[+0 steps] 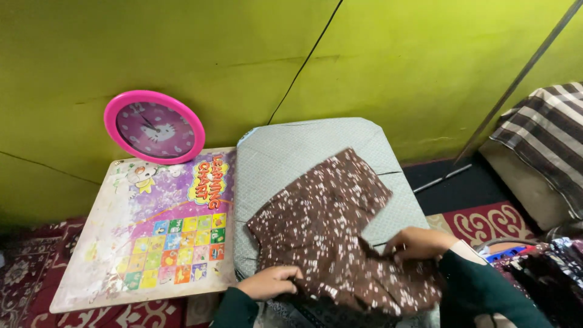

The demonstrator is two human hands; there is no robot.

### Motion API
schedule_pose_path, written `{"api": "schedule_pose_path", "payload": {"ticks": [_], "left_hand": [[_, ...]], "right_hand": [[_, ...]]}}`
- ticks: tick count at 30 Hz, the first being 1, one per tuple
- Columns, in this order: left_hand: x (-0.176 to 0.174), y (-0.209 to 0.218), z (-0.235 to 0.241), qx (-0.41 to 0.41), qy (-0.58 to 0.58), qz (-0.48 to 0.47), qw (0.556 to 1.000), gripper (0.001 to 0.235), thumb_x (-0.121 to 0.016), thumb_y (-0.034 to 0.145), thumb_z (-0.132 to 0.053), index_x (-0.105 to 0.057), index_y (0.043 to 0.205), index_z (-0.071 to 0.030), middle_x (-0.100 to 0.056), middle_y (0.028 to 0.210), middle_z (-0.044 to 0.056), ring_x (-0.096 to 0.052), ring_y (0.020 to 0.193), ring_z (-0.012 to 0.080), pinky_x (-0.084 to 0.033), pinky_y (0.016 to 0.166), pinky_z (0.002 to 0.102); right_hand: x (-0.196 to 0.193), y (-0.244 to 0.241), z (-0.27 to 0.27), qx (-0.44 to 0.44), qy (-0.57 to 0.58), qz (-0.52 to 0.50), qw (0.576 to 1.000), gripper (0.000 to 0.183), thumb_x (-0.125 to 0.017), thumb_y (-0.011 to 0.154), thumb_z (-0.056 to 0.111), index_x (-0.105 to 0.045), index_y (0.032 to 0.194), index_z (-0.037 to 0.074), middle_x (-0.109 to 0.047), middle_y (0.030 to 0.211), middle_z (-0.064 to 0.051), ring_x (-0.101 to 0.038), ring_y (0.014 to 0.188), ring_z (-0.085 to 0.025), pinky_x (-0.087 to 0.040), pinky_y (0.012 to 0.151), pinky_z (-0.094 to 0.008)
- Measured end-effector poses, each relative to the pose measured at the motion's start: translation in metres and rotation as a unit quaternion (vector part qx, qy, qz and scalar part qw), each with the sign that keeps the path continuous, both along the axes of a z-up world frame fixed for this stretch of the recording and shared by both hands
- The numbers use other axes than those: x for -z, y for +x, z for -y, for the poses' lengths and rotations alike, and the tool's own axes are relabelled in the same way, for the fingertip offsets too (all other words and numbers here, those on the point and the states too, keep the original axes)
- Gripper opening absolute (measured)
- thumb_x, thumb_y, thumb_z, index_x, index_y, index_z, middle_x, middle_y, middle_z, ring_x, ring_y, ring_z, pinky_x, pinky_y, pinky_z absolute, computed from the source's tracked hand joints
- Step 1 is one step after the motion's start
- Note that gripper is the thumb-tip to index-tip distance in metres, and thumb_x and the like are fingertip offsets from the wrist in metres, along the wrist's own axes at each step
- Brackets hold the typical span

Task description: Fold a brown patterned shirt on a cushioned surface.

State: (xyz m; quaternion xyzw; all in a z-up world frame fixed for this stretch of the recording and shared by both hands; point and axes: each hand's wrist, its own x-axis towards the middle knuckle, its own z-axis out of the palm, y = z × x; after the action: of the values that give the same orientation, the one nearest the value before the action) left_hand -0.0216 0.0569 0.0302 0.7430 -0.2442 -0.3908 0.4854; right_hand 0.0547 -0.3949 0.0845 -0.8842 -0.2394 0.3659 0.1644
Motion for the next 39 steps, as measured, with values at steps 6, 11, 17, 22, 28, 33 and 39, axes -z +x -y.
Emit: {"api": "schedule_pose_path", "payload": {"ticks": [6,11,17,22,28,33,39], "left_hand": [[-0.049,-0.004,0.024,-0.129,0.049,0.184,0.973,0.029,-0.065,0.083,-0.024,-0.071,0.11,-0.017,-0.079,0.107,0.0,-0.07,0.082,0.0183,-0.055,0.077,0.031],[-0.004,0.029,0.067,-0.164,0.355,0.331,0.859,0.075,-0.063,0.091,-0.05,-0.035,0.153,-0.018,-0.015,0.168,0.017,-0.003,0.155,0.0435,-0.002,0.12,0.068],[0.044,0.032,0.055,-0.197,0.398,0.397,0.803,0.109,-0.06,0.077,-0.083,-0.028,0.159,-0.018,-0.015,0.168,0.016,-0.006,0.154,0.0412,0.0,0.116,0.073],[0.043,0.038,0.056,-0.214,0.368,0.416,0.803,0.109,-0.06,0.077,-0.083,-0.03,0.159,-0.017,-0.015,0.168,0.017,-0.005,0.154,0.041,0.003,0.116,0.073],[0.043,0.035,0.059,-0.199,0.398,0.402,0.8,0.108,-0.057,0.079,-0.081,-0.025,0.159,-0.017,-0.009,0.168,0.02,-0.001,0.154,0.0443,0.006,0.116,0.074],[0.05,0.03,0.057,-0.216,0.378,0.443,0.784,0.108,-0.069,0.071,-0.068,-0.03,0.157,-0.015,-0.016,0.166,0.021,-0.01,0.152,0.0445,0.0,0.116,0.074],[0.042,0.03,0.058,-0.211,0.37,0.408,0.808,0.108,-0.06,0.077,-0.079,-0.029,0.158,-0.015,-0.014,0.167,0.02,-0.005,0.154,0.0429,0.005,0.116,0.072]], "right_hand": [[0.03,-0.001,-0.033,0.029,0.067,0.3,0.951,0.03,-0.072,0.088,0.038,-0.074,0.11,0.017,-0.076,0.097,-0.002,-0.073,0.077,-0.021,-0.062,0.072,-0.034],[0.05,-0.026,-0.158,-0.007,0.001,0.364,0.931,0.074,-0.056,0.096,0.051,-0.034,0.156,0.015,-0.029,0.162,-0.011,-0.028,0.143,-0.029,-0.02,0.116,-0.057],[0.11,-0.006,-0.13,-0.068,-0.027,0.536,0.841,0.087,-0.017,0.097,0.08,-0.016,0.164,0.024,-0.012,0.17,-0.004,-0.009,0.155,-0.022,0.005,0.118,-0.069],[0.119,0.037,-0.049,0.132,-0.133,0.392,0.901,0.091,-0.021,0.091,0.081,-0.015,0.162,0.024,-0.009,0.172,0.003,-0.008,0.157,-0.018,-0.005,0.116,-0.075],[0.1,0.028,-0.126,0.132,-0.207,0.368,0.897,0.1,-0.014,0.09,0.086,-0.006,0.163,0.017,0.0,0.172,-0.006,-0.002,0.156,-0.024,-0.002,0.119,-0.072],[0.112,0.015,-0.188,-0.152,0.041,0.601,0.784,0.093,-0.01,0.099,0.081,-0.02,0.164,0.014,-0.016,0.171,-0.008,-0.01,0.159,-0.023,0.004,0.125,-0.062],[0.118,0.096,-0.105,0.096,-0.106,0.333,0.932,0.088,-0.014,0.096,0.073,-0.005,0.164,0.017,0.003,0.172,-0.003,0.001,0.157,-0.023,-0.007,0.124,-0.057]]}}
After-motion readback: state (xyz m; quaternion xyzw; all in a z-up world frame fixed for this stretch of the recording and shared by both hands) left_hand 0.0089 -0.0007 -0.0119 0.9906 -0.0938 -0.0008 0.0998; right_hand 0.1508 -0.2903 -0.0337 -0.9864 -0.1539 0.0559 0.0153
